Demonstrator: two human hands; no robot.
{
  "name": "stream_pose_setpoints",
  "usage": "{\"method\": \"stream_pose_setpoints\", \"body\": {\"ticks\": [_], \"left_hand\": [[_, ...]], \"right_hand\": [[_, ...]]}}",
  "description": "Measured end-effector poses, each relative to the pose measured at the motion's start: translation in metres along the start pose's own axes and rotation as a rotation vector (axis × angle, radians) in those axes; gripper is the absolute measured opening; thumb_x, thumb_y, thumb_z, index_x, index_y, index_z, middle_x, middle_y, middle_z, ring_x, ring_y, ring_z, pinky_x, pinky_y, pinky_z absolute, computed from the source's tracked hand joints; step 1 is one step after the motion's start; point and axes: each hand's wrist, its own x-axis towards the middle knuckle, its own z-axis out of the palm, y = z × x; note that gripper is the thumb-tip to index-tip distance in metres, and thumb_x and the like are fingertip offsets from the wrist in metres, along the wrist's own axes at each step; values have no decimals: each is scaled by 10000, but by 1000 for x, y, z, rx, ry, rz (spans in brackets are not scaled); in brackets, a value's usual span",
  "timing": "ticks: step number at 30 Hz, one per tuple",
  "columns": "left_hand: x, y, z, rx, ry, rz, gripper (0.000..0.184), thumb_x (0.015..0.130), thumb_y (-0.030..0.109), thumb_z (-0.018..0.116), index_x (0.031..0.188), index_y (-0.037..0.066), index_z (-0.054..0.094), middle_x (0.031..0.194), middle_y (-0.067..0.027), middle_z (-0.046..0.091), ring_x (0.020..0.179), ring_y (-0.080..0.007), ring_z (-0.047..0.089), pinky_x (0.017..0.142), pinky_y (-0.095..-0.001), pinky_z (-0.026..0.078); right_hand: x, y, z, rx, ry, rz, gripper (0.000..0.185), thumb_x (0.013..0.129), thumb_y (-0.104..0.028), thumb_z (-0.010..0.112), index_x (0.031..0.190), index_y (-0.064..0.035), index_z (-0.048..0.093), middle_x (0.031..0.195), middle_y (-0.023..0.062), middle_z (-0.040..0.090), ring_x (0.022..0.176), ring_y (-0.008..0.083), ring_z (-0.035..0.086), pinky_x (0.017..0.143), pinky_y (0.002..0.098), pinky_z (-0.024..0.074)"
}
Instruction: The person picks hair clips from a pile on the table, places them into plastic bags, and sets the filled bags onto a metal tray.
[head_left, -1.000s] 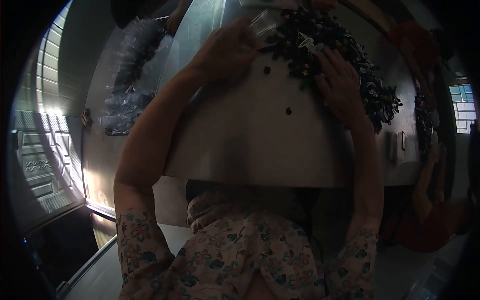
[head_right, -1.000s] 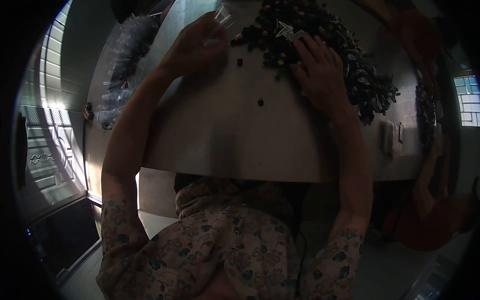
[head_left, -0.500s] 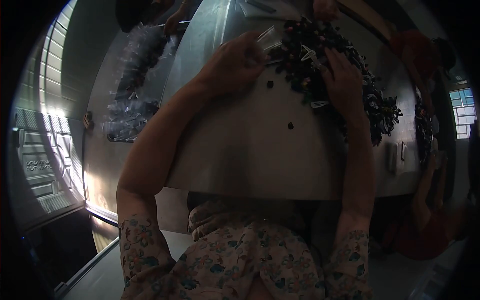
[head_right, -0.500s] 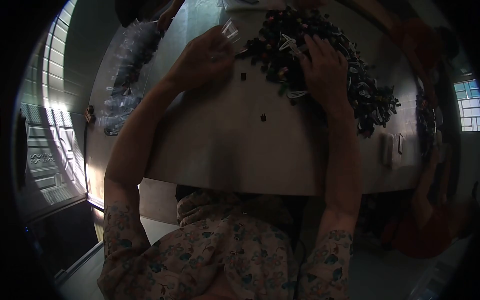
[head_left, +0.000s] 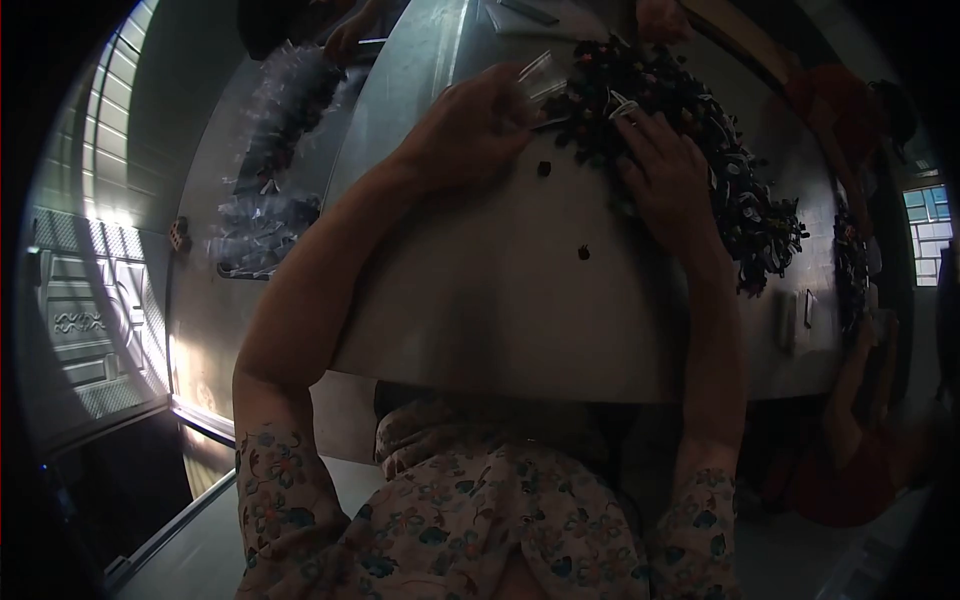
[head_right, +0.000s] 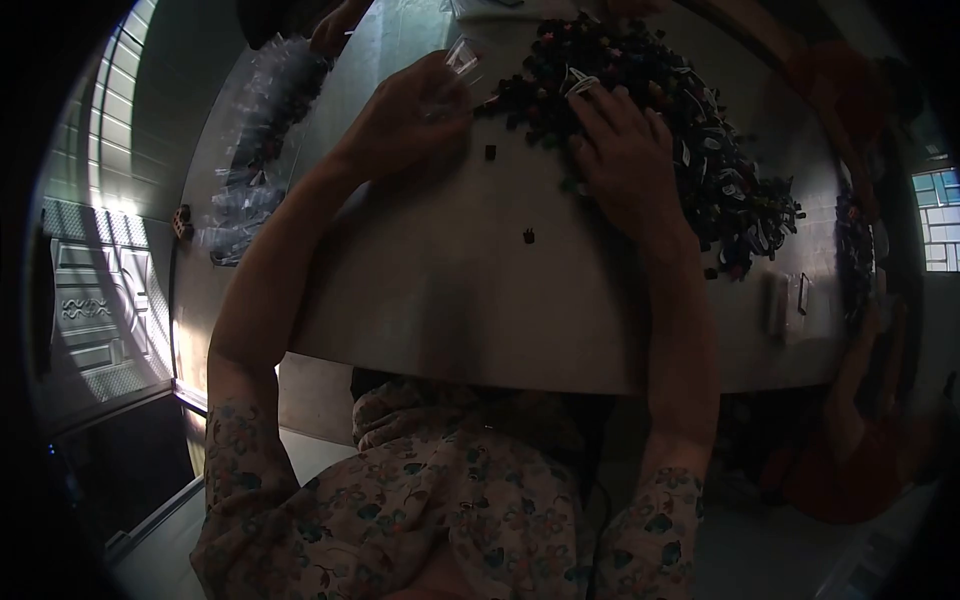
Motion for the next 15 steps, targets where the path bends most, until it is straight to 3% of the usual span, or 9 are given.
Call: {"method": "stream_pose_setpoints", "body": {"ticks": [4,6,7,9,15], "left_hand": [[0,-2,1,53,3,30,261,845,64,720,1048,35,559,939,-36,635,930,-112,604,878,-302,508],[0,-2,0,39,-7,24,269,849,66,720,1059,34,554,937,-32,633,919,-106,599,870,-298,509],[0,-3,1,40,-5,22,269,849,66,720,1059,34,554,937,-32,633,919,-106,599,870,-298,509],[0,-5,2,8,-31,-12,294,851,62,724,1088,32,552,944,-28,631,917,-100,599,862,-291,509],[-1,-6,6,-40,-13,-45,346,850,55,725,1147,25,549,945,-15,625,921,-87,593,845,-283,511]], "right_hand": [[8,3,-5,-32,164,23,409,943,-223,591,1347,-163,574,1388,87,555,1331,286,473,1106,458,326],[13,3,-13,198,254,-27,339,860,-142,685,1198,-131,667,1170,52,662,1139,271,588,1000,412,416],[13,-2,-16,200,254,-29,339,860,-142,685,1198,-131,667,1170,52,662,1139,271,588,1000,412,416],[12,-17,-17,211,281,-68,242,797,-102,737,1038,-106,718,967,25,671,962,244,612,893,384,459],[16,-32,-8,257,236,-103,133,793,-122,740,923,-102,723,891,32,641,926,240,596,853,370,472]]}}
